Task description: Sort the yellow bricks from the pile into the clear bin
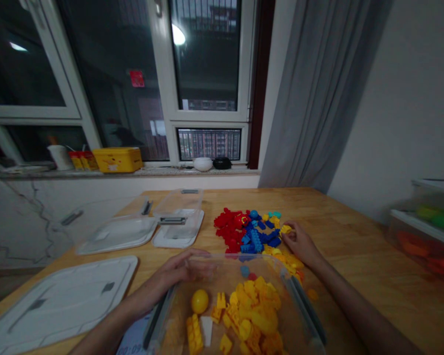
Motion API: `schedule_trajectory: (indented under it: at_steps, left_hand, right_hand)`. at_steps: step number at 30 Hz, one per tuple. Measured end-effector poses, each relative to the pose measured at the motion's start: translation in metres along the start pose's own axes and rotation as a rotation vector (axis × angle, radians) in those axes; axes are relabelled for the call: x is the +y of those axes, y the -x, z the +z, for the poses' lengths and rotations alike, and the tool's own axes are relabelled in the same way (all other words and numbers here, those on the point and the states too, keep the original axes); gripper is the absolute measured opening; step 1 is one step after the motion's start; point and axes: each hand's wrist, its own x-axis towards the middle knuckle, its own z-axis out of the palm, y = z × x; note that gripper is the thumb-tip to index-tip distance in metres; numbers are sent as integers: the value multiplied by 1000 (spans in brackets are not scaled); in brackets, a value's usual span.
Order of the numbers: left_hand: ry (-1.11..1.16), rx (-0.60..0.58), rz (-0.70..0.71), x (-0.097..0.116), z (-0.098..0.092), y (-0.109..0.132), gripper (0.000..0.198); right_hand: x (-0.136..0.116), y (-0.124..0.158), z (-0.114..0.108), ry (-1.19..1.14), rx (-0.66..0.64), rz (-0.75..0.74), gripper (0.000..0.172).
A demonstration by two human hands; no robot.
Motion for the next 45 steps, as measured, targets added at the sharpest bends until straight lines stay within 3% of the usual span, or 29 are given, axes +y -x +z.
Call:
schedule_trajectory:
  at_steps: [7,14,20,23,26,31,35,40,45]
  left_hand:
    - [25,17,20,2,2,2,38]
    - [36,6,22,2,1,1,39]
    - [93,-2,-3,-2,1,2,39]
    - [58,2,2,-2,0,3,40]
    - [63,-20,-2,-1,0,4,39]
    - [102,-48,-2,1,1,4,37]
    - [75,-18,-26,1,2,3,38]
    - [36,8,-3,3,2,3,37]
    - [52,4,2,1,1,2,36]
  right_hand:
    - [4,0,0,74,-46,-8,44]
    - [-18,0,-9,96,75,-70,45]
    - [-42,3,-3,-204,73,3,63]
    - [-58,4,-1,-330,72,43,61]
    - [-83,11,-4,-490,-51,110,59]
    - [-122,36,-6,-890,-410,228,54]
    - [-134,53,-5,-879,-652,240,45]
    - [-140,55,-10,-793,-744,165,35]
    - [-144,52,-12,-802,-794,-25,28]
